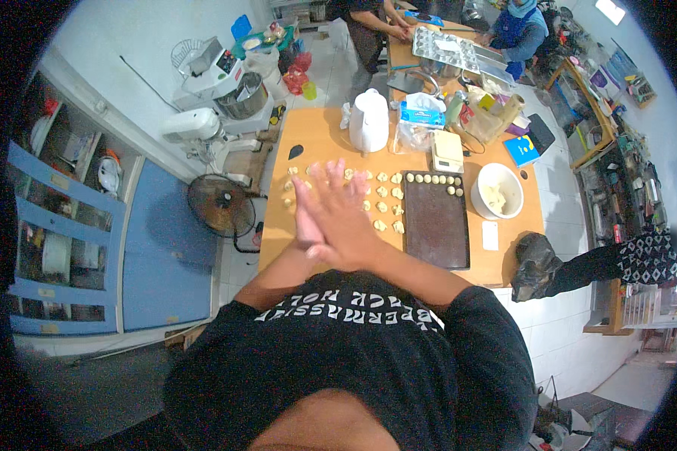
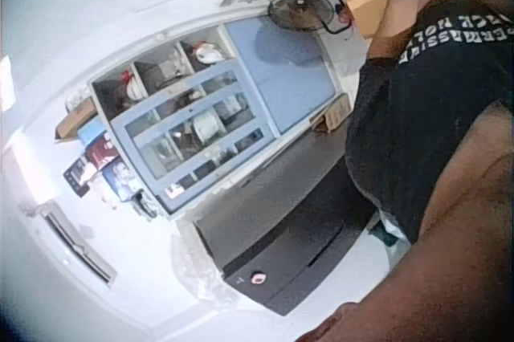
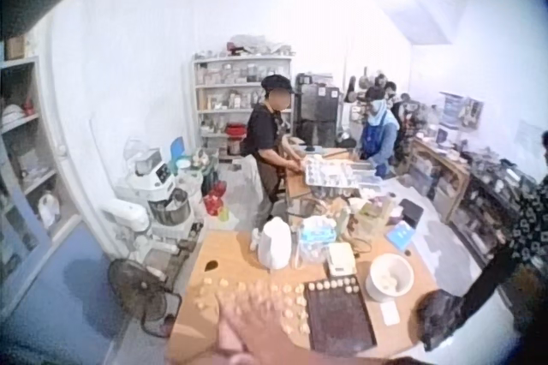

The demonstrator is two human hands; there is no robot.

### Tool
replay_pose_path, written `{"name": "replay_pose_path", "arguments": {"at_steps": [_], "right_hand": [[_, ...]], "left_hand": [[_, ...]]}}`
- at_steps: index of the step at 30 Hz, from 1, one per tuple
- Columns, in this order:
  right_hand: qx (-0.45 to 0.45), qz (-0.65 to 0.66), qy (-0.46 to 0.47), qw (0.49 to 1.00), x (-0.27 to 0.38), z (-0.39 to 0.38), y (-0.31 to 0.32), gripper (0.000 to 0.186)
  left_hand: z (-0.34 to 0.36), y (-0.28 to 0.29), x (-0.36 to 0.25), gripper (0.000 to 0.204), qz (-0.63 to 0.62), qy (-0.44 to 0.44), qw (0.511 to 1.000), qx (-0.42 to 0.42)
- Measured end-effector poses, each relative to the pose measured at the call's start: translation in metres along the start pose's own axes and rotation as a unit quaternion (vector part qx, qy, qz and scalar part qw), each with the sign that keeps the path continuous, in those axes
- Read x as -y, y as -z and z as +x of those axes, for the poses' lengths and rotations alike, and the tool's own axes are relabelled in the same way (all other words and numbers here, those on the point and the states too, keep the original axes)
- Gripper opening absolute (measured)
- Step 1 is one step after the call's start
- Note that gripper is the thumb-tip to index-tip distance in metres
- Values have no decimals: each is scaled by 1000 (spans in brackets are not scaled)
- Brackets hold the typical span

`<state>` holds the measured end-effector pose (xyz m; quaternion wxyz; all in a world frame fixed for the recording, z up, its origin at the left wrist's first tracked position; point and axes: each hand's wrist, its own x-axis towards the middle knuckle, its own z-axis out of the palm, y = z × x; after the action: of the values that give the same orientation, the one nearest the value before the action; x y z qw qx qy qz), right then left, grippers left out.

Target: The person shapes small pieces of dough by hand, rolling them into balls and flattening them on a tray.

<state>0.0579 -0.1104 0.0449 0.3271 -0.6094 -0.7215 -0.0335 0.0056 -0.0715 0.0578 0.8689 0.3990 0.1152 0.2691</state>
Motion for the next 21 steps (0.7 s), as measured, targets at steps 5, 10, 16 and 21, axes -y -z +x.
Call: {"name": "replay_pose_path", "arguments": {"at_steps": [5,10,16,21], "right_hand": [[-84,76,-85,990,-19,17,15,106],[-55,44,14,997,23,7,-2,100],[-44,100,-136,985,-24,-13,-4,99],[-90,89,-99,987,-4,6,6,98]], "left_hand": [[-1,35,7,80,-57,-34,986,151],[16,88,55,99,24,125,989,76],[-8,44,-8,102,-202,80,974,63],[3,21,18,96,5,-233,966,113]]}}
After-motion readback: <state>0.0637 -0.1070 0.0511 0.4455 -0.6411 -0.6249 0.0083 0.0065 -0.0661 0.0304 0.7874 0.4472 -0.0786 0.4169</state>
